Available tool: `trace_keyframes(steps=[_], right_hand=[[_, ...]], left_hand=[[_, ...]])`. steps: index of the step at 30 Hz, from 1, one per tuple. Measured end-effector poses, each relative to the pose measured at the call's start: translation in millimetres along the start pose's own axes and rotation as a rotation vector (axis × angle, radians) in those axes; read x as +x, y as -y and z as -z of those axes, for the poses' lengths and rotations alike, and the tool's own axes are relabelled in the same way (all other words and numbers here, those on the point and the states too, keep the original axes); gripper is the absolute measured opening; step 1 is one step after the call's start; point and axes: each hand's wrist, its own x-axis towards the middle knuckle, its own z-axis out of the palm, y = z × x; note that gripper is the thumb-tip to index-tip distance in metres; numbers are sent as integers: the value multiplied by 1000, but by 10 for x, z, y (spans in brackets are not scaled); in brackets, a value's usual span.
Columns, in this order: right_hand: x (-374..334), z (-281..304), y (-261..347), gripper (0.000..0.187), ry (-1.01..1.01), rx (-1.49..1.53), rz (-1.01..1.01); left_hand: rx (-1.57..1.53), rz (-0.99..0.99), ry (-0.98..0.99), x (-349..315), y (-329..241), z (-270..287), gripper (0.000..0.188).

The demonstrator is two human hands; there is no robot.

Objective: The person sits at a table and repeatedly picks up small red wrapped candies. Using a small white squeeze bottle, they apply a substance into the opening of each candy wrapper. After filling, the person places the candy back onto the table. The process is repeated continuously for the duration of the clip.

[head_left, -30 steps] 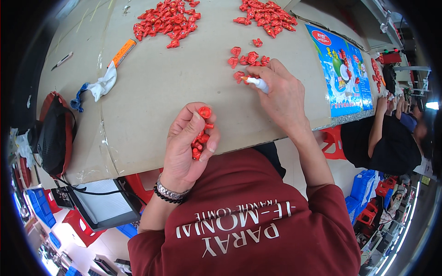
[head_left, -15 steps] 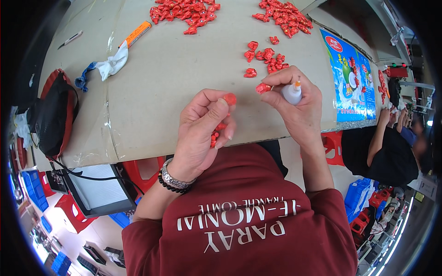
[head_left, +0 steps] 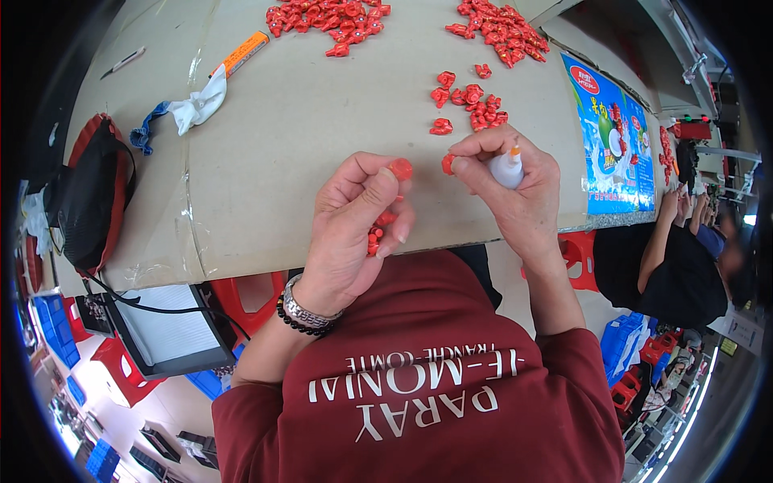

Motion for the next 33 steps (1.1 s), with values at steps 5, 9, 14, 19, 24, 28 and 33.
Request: trace_keyframes(steps=[5,9,14,19,24,28,33], right_hand=[[-77,82,-227,16,14,-537,280],[-120,81,-285,25,106,-699,282],[-68,105,-257,26,150,-715,392],[37,124,-226,11,80,-303,347],[5,66,191,5,119,179,-205],[22,65,209,5,164,137,-276],[35,74,162,8,184,167,-325]], left_hand=[[-30,-42,-15,8,-56,57,16],[-14,-86,-53,21,-135,87,17],[-1,-93,-70,22,-164,67,17],[27,-40,-24,5,-59,14,14],[113,-28,16,3,20,-45,13],[219,-48,11,-6,13,-78,12],[342,-127,18,-14,45,-84,10]])
